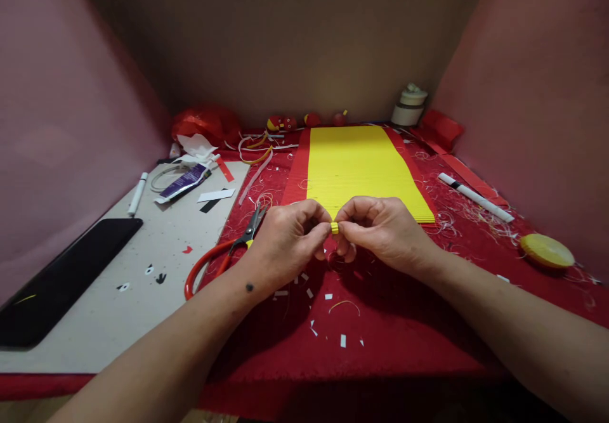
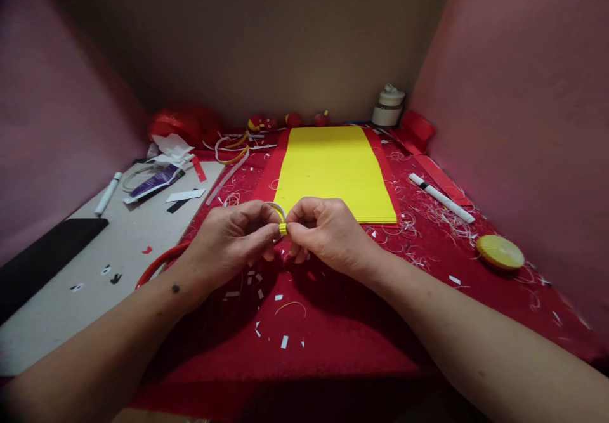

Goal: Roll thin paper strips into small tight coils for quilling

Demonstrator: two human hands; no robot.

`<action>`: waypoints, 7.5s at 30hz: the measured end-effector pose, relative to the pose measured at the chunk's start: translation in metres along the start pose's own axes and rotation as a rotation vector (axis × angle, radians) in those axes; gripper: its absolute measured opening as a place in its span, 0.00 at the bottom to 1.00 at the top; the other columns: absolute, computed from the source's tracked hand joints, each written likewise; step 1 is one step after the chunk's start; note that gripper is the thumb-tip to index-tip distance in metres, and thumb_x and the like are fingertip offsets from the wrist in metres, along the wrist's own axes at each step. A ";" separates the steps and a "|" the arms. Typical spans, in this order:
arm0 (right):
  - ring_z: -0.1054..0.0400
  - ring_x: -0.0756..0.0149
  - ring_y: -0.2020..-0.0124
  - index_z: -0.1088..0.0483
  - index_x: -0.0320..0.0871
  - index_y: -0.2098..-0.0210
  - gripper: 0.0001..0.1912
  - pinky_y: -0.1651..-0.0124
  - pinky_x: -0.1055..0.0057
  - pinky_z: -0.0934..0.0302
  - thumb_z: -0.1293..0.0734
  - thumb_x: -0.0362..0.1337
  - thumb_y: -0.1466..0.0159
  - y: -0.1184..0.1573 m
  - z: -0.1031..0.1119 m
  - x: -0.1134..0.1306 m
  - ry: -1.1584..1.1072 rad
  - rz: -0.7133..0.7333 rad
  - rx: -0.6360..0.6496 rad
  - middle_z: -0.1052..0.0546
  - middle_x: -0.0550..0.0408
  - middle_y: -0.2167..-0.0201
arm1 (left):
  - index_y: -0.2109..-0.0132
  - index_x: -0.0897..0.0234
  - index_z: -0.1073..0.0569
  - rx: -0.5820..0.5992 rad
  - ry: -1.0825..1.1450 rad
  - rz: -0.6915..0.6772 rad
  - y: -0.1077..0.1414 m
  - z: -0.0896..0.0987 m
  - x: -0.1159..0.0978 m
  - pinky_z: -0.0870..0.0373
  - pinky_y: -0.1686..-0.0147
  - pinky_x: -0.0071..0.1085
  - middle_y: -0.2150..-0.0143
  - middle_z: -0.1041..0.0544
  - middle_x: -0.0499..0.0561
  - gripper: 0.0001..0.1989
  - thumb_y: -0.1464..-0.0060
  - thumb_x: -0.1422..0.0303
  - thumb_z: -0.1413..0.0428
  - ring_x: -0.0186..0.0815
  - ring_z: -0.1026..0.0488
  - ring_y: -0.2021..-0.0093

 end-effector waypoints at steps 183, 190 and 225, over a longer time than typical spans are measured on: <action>0.30 0.70 0.83 0.32 0.39 0.73 0.10 0.84 0.77 0.37 0.30 0.39 0.48 -0.005 -0.011 -0.020 -0.528 -0.222 0.187 0.25 0.55 0.80 | 0.68 0.66 0.26 -0.202 -0.134 -0.254 -0.002 0.019 -0.030 0.34 0.74 0.23 0.71 0.23 0.49 0.05 0.48 0.74 0.46 0.28 0.29 0.73; 0.31 0.70 0.84 0.31 0.39 0.72 0.10 0.85 0.78 0.37 0.30 0.39 0.47 -0.004 -0.012 -0.023 -0.486 -0.252 0.235 0.26 0.55 0.81 | 0.63 0.65 0.25 -0.118 -0.158 -0.319 -0.002 0.015 -0.036 0.32 0.70 0.25 0.69 0.23 0.50 0.07 0.49 0.75 0.46 0.29 0.29 0.70; 0.30 0.69 0.84 0.30 0.36 0.73 0.07 0.87 0.79 0.37 0.32 0.35 0.46 0.001 -0.021 -0.022 -0.573 -0.292 0.407 0.24 0.54 0.81 | 0.61 0.67 0.27 0.240 0.306 0.115 -0.004 -0.007 -0.010 0.35 0.75 0.24 0.72 0.25 0.50 0.09 0.49 0.67 0.45 0.28 0.31 0.75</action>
Point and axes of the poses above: each hand's wrist, its own y-axis away from the middle knuckle, its own z-axis out of the back of the hand, x = y × z, the point moved 9 cm from there along -y, towards the middle knuckle
